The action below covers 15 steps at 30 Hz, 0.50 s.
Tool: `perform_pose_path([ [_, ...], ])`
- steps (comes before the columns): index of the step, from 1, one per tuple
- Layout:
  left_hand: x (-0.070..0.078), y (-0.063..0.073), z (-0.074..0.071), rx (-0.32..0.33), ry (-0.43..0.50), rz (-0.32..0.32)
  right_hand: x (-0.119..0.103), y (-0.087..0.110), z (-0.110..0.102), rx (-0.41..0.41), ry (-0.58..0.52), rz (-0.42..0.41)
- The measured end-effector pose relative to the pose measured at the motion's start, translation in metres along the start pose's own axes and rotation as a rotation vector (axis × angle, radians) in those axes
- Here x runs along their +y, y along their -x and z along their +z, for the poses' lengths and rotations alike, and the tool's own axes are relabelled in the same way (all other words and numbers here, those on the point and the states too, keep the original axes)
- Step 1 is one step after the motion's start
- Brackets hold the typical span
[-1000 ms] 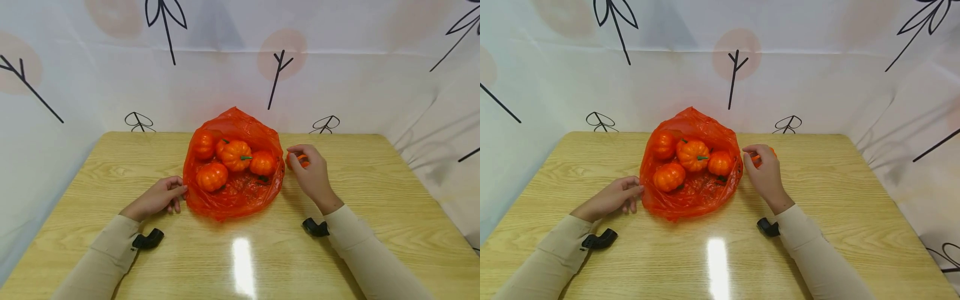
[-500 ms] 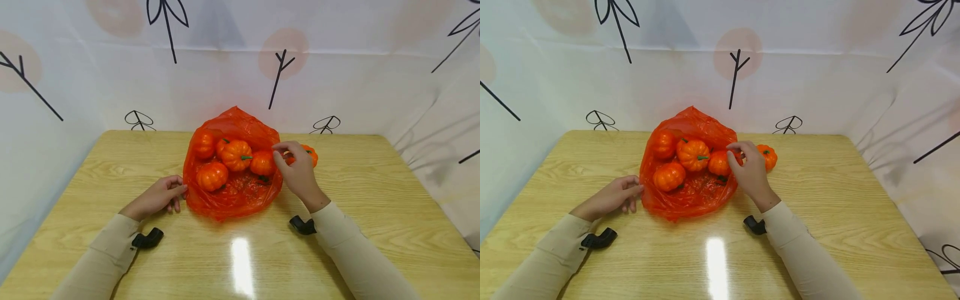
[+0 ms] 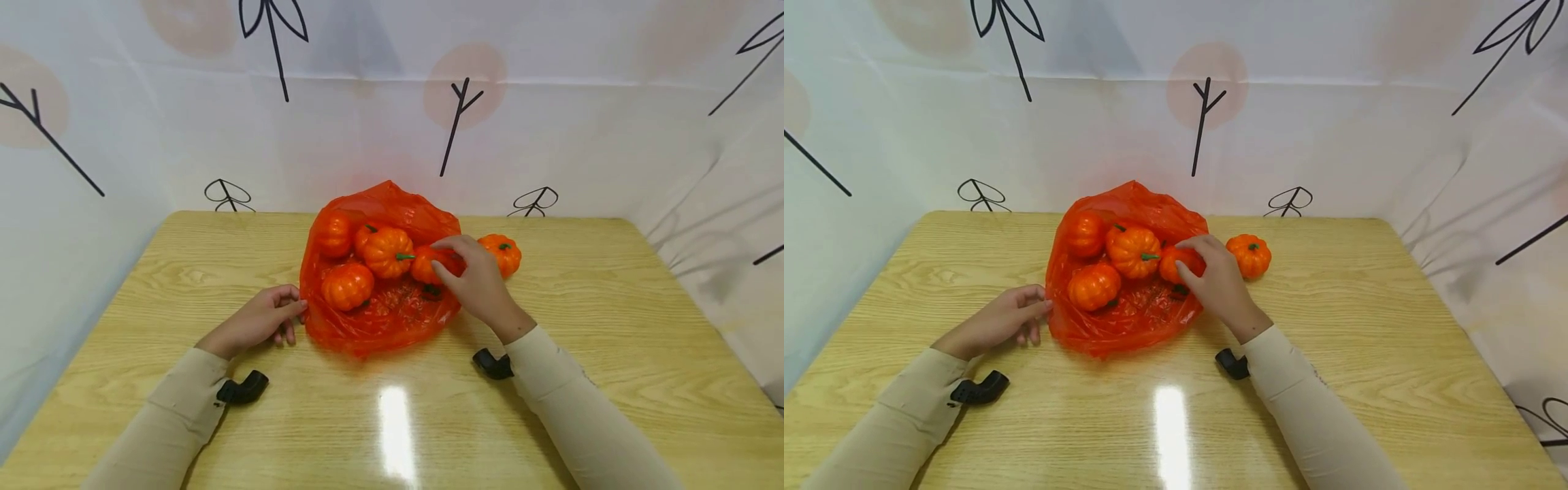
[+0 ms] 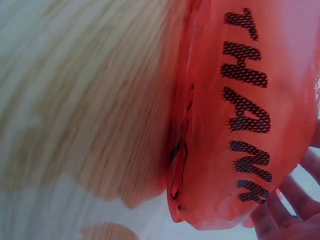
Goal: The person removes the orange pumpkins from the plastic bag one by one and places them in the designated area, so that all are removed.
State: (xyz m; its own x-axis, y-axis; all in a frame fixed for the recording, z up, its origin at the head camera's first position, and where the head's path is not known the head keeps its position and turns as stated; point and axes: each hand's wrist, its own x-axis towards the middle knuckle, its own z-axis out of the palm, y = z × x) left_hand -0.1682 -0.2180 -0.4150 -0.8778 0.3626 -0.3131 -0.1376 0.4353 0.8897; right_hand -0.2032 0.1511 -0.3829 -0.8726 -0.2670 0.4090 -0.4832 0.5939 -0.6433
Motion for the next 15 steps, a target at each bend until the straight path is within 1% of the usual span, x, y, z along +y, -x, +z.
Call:
perform_pose_path([
  [6, -0.002, -0.0007, 0.0001, -0.007, -0.001, 0.001, 0.0037, 0.001, -0.0003, -0.081, 0.075, 0.02],
  [15, 0.0007, 0.0, 0.0001, -0.001, -0.003, -0.001, 0.0048, 0.0021, -0.0016, -0.152, 0.165, 0.051],
])
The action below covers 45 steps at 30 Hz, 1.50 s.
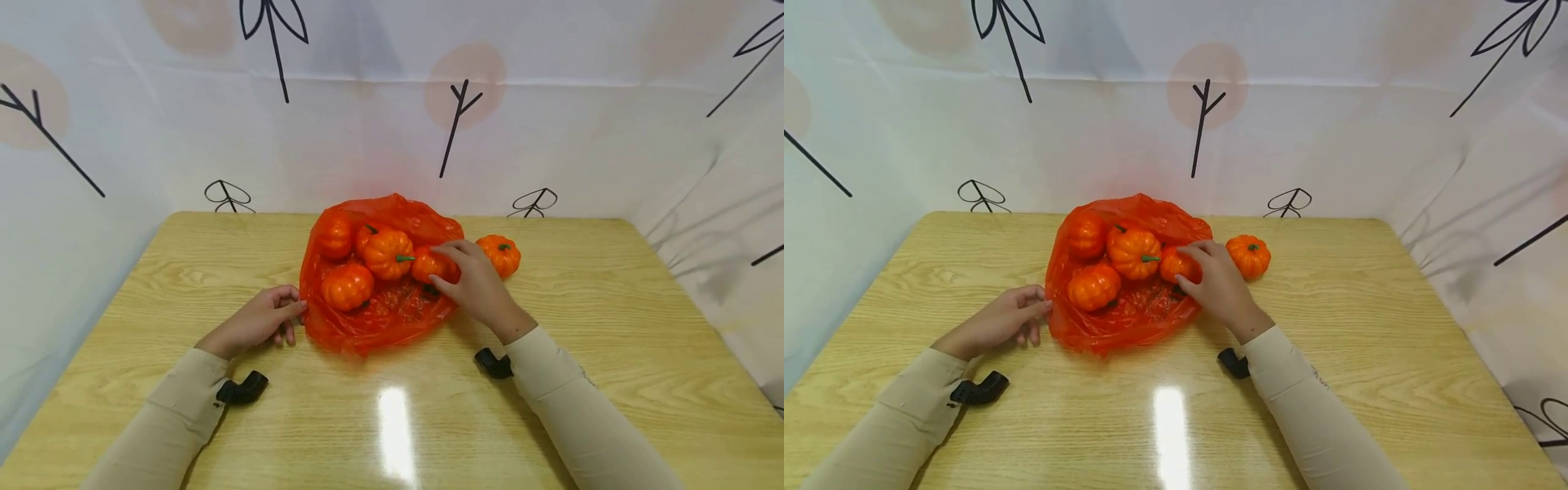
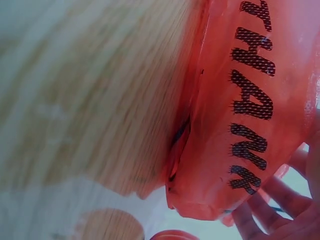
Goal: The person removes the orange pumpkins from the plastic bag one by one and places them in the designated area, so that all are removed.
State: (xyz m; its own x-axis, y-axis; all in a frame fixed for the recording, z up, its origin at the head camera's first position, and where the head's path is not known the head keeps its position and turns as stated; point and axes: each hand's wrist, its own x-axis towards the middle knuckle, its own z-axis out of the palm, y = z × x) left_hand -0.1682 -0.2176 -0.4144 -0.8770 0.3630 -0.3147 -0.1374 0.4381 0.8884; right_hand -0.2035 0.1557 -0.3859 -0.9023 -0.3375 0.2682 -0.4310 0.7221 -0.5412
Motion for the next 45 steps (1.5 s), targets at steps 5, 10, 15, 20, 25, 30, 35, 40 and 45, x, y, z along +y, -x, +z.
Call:
perform_pose_path([
  [5, 0.0, -0.001, -0.001, 0.005, -0.001, 0.0, 0.0, -0.001, -0.001, -0.024, 0.05, 0.011],
  [10, 0.0, -0.001, -0.001, 0.006, 0.009, 0.004, 0.001, -0.002, -0.001, -0.051, 0.109, 0.034],
  [15, 0.0, 0.0, 0.0, 0.0, 0.013, 0.0, 0.002, -0.002, 0.0, -0.061, 0.139, 0.042],
  [20, 0.0, -0.001, -0.001, 0.006, 0.011, 0.008, 0.003, -0.002, 0.0, -0.044, 0.162, 0.025],
  [25, -0.002, -0.001, 0.0, 0.003, 0.009, -0.004, 0.003, -0.001, -0.001, -0.062, 0.128, 0.059],
  [30, -0.002, -0.001, 0.0, 0.002, 0.008, 0.0, 0.005, 0.002, -0.001, -0.05, 0.083, 0.076],
  [35, -0.002, -0.002, 0.001, -0.004, 0.014, -0.002, 0.008, 0.005, -0.002, -0.038, 0.036, 0.084],
  [40, -0.002, -0.003, 0.001, -0.005, 0.012, -0.003, 0.009, 0.008, -0.003, -0.033, -0.022, 0.079],
  [45, -0.002, -0.002, 0.0, 0.003, 0.009, 0.0, 0.009, 0.01, -0.004, 0.007, -0.064, 0.023],
])
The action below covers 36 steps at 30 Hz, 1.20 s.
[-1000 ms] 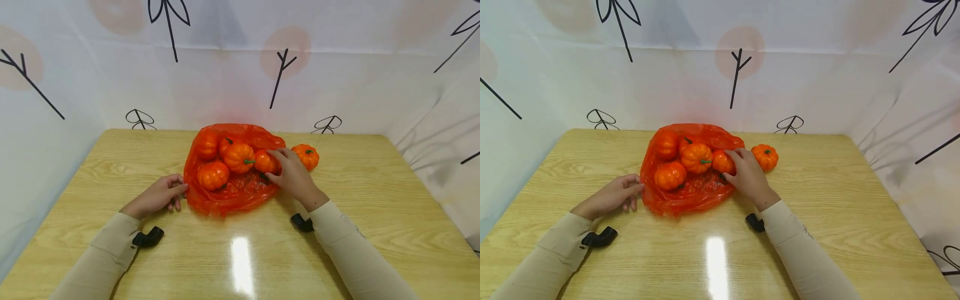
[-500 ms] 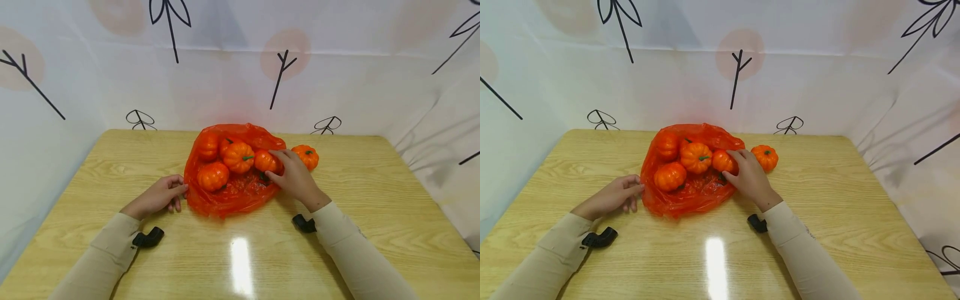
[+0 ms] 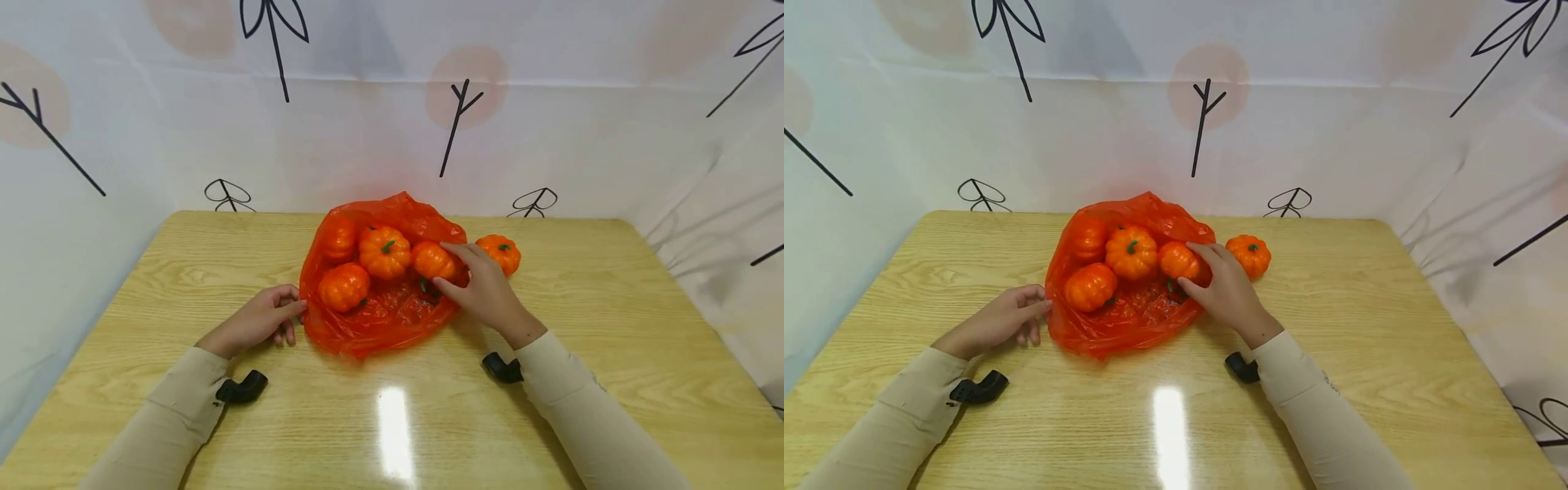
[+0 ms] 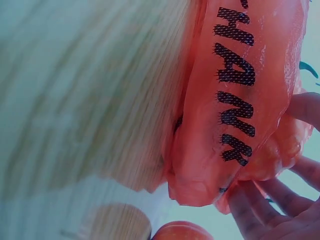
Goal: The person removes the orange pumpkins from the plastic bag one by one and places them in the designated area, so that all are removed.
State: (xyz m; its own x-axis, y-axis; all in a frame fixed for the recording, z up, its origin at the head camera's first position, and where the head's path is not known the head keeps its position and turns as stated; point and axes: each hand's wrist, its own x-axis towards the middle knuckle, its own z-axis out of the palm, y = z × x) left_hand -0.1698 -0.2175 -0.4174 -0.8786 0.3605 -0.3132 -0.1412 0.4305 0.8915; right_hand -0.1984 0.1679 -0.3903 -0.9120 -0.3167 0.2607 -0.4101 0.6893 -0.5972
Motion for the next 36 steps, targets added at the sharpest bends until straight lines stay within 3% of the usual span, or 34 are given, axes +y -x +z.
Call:
perform_pose_path([
  [23, 0.003, 0.0, 0.001, -0.005, 0.013, 0.009, -0.008, 0.01, -0.006, 0.093, -0.112, -0.062],
  [30, 0.0, 0.0, 0.001, -0.009, 0.005, 0.013, -0.009, 0.014, -0.007, 0.091, -0.165, -0.042],
  [36, 0.0, 0.001, -0.001, -0.008, 0.001, 0.017, -0.011, 0.017, -0.01, 0.098, -0.183, -0.071],
])
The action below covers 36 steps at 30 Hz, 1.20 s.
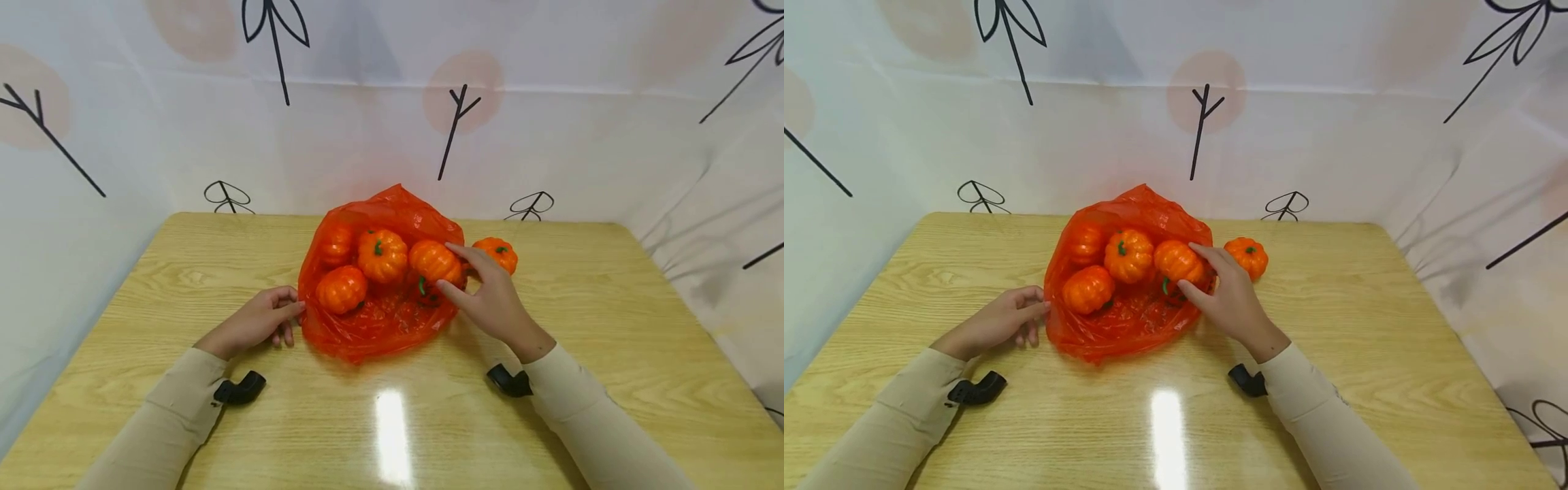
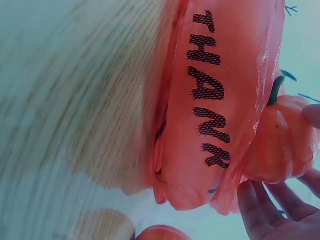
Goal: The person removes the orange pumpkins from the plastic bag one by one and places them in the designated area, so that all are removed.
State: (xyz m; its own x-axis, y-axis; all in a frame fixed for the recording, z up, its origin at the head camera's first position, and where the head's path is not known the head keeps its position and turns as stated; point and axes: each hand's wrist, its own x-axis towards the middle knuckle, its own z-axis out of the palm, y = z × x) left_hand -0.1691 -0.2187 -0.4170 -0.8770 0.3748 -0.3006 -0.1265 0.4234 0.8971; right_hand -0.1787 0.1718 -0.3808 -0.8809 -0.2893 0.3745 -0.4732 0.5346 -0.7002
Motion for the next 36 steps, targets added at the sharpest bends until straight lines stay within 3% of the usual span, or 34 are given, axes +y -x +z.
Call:
perform_pose_path([
  [13, 0.003, 0.002, 0.0, 0.006, -0.016, 0.001, -0.003, 0.008, -0.01, 0.039, -0.021, -0.047],
  [36, 0.003, 0.001, 0.001, 0.001, -0.011, 0.004, 0.002, 0.016, -0.041, 0.137, -0.029, 0.03],
])
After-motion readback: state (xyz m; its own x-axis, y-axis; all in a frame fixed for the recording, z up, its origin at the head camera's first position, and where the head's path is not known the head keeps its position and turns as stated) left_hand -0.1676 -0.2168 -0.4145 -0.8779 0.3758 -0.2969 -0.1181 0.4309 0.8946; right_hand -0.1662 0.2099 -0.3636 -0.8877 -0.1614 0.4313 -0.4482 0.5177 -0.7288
